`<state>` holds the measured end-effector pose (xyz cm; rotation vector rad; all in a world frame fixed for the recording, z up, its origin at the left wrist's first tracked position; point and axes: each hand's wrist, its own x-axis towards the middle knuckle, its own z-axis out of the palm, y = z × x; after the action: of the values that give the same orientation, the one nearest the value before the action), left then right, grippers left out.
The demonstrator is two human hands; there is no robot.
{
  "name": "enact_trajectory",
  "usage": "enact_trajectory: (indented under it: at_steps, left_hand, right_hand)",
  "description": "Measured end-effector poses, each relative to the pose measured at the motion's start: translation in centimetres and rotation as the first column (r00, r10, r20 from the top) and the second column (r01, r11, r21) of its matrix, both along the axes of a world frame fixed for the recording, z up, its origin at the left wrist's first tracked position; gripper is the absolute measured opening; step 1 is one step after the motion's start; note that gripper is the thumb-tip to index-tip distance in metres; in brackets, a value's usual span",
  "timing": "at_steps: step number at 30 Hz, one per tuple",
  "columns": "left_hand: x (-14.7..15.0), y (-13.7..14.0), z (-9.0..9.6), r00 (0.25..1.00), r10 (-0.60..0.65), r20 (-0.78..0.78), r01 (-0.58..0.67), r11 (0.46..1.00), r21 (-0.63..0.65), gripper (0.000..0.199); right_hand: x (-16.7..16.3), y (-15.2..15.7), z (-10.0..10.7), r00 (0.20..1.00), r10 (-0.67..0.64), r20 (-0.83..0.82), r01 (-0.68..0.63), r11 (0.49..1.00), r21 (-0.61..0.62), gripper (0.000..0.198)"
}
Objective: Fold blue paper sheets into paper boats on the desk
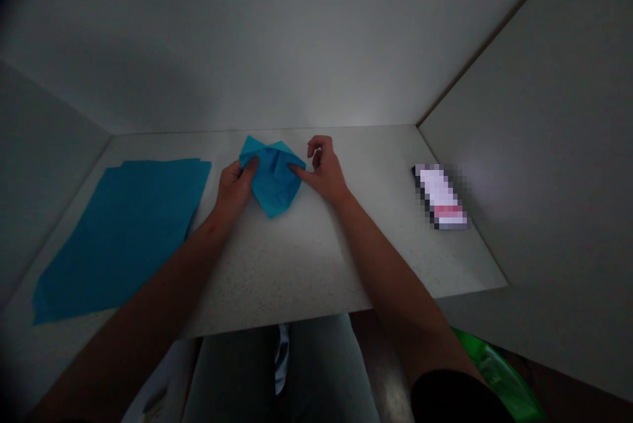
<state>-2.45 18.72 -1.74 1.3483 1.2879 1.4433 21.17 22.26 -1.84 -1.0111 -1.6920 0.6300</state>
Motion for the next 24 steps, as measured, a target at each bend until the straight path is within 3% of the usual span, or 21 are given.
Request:
enact_trajectory:
  at_steps: [5, 9, 14, 19, 24]
  left_hand:
    - [0.1, 0.4, -0.4, 0.993, 0.088, 0.076, -0.090, 0.996, 0.023, 0.028]
    - [0.3, 0.6, -0.9, 0.980, -0.001, 0.199, 0.007, 1.000, -0.030, 0.028]
    - [0.6, 0.4, -0.5, 0.976, -0.136, 0.172, 0.136, 0.991, 0.010, 0.036]
    - [0.9, -0.3, 0.9, 0.970, -0.222, 0.095, 0.218, 0.974, 0.054, 0.038]
    - [0.9, -0.5, 1.4, 0.957, -0.278, 0.081, 0.275, 0.960, 0.050, 0.029]
  right_hand:
    - [-0.3, -0.7, 0.4, 0.979, -0.004, 0.206, -0.036, 0.981, 0.192, 0.027]
    - [-0.3, -1.0, 0.7, 0.953, -0.075, 0.294, 0.011, 0.977, 0.214, 0.024]
    - [-0.1, -0.7, 0.5, 0.950, -0.062, 0.306, 0.006, 0.983, 0.182, 0.032]
    - [-0.2, -0.8, 0.7, 0.932, -0.081, 0.354, 0.049, 0.994, 0.096, 0.021]
    - [-0.4, -1.2, 1.1, 0.925, -0.103, 0.365, 0.091, 0.995, 0.048, 0.025]
